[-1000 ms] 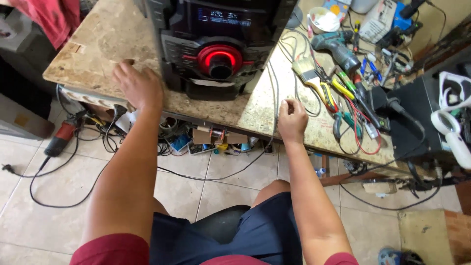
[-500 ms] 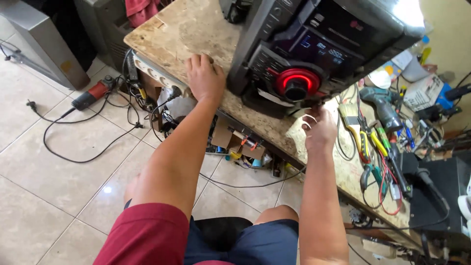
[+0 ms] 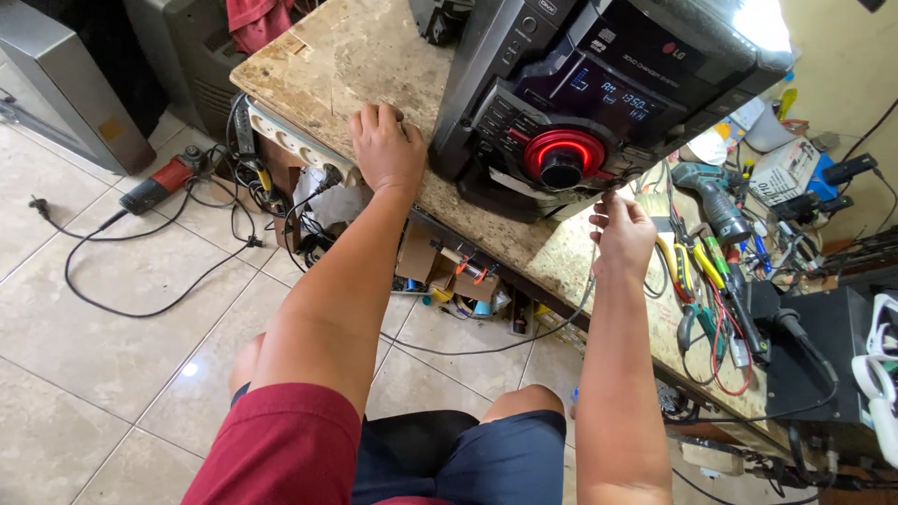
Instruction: The person operates an LG DVD player on a cluttered workbench, turning the central red knob and pressing buttons. They open the disc tray, insert a disc, and close the tray to begin playback.
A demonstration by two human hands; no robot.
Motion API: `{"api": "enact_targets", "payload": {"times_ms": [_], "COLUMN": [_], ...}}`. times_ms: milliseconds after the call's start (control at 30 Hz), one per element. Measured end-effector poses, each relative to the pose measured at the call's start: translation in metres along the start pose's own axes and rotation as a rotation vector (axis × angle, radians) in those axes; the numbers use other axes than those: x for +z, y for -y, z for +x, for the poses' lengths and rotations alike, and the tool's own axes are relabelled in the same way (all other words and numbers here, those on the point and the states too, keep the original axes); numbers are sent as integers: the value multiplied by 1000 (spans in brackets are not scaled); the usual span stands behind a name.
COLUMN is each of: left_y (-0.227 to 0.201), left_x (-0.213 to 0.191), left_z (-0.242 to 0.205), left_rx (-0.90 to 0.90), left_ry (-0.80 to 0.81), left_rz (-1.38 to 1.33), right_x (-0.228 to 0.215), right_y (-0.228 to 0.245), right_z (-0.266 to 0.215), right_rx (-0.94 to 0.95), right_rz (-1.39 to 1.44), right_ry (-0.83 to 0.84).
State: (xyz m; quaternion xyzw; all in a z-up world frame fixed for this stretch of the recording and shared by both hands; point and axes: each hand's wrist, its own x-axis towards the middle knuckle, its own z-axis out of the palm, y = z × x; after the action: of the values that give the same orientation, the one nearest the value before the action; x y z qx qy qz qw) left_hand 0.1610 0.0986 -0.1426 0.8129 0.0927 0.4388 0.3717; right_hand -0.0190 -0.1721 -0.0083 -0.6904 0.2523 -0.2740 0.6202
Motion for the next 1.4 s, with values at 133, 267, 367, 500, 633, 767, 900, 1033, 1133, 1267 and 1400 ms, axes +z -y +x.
{"api": "enact_targets", "payload": {"times_ms": [133, 267, 367, 500, 633, 767, 900, 1033, 1133, 1267, 1400], "left_y": [-1, 2, 0, 2, 1, 4, 1, -7, -7, -1, 2], "left_x": [-4, 2, -5, -3, -4, -4, -11, -23, -25, -24, -23], "left_z": [2, 1, 3, 1, 1, 1, 4, 5, 7, 9, 8], "left_rx": [11, 19, 22, 20, 18, 34, 62, 65, 101, 134, 145], "left_ry": [6, -10, 7, 29, 10, -13, -13, 18, 3, 1, 17], "left_rz": [6, 4, 19, 3, 21, 28, 34, 19, 37, 84, 97], "right_x": [-4, -12, -9, -3, 9, 10, 6, -15, -40, -62, -63], "right_y": [-6, -20, -23, -8, 15, 10, 10, -23, -60, -106, -114], "right_z": [6, 18, 17, 0, -21, -13, -19, 0, 17, 23, 27], "right_rx": [-371, -683, -790, -651, -373, -221, -205, -303, -383, -328, -359], "right_rz": [-379, -775, -903, -745, -327, -28, -40, -147, -291, -538, -544], "right_ry": [-108, -236, -289, -247, -136, -39, -28, -51, -144, -293, -297]}}
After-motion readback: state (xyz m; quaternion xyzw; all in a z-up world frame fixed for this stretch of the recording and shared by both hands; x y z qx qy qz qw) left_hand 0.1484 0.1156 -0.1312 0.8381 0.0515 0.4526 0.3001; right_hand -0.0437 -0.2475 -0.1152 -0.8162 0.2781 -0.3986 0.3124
